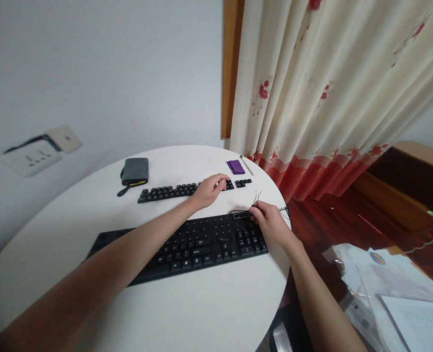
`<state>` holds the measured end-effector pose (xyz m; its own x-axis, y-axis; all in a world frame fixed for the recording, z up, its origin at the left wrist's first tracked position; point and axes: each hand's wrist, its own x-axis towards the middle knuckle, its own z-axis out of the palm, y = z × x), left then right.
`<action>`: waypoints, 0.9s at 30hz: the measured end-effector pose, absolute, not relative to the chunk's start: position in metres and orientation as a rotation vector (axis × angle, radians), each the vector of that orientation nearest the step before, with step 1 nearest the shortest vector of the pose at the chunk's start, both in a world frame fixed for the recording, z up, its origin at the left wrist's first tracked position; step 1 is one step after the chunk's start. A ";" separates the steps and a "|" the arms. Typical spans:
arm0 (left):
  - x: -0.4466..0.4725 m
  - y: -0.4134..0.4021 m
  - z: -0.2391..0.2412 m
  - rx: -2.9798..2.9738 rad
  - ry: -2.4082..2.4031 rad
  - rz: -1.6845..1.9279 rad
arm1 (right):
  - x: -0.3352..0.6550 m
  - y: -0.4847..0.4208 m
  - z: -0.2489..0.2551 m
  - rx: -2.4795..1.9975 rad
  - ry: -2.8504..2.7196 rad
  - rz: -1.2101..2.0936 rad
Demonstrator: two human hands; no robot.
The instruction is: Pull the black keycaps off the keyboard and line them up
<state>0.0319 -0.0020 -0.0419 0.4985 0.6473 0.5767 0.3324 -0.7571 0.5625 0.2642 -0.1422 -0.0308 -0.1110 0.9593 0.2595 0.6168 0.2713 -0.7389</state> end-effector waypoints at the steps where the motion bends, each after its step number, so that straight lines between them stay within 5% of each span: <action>1: 0.032 -0.002 -0.042 2.365 0.811 1.138 | 0.263 -0.139 -0.033 -1.462 -1.791 0.591; 9: 0.031 -0.002 -0.042 2.379 0.769 1.054 | 0.264 -0.111 -0.041 -1.433 -1.482 0.761; 17: 0.036 -0.001 -0.041 2.349 0.703 1.058 | 0.234 -0.049 -0.009 -1.227 -1.614 0.497; 27: 0.036 -0.001 -0.041 2.424 0.726 1.085 | 0.221 -0.046 -0.035 -1.249 -1.603 0.432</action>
<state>0.0359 -0.0013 -0.0412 0.5668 0.5964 0.5684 0.2979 -0.7916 0.5336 0.2211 -0.0458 -0.0353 0.0520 0.8707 0.4891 0.5072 0.3989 -0.7639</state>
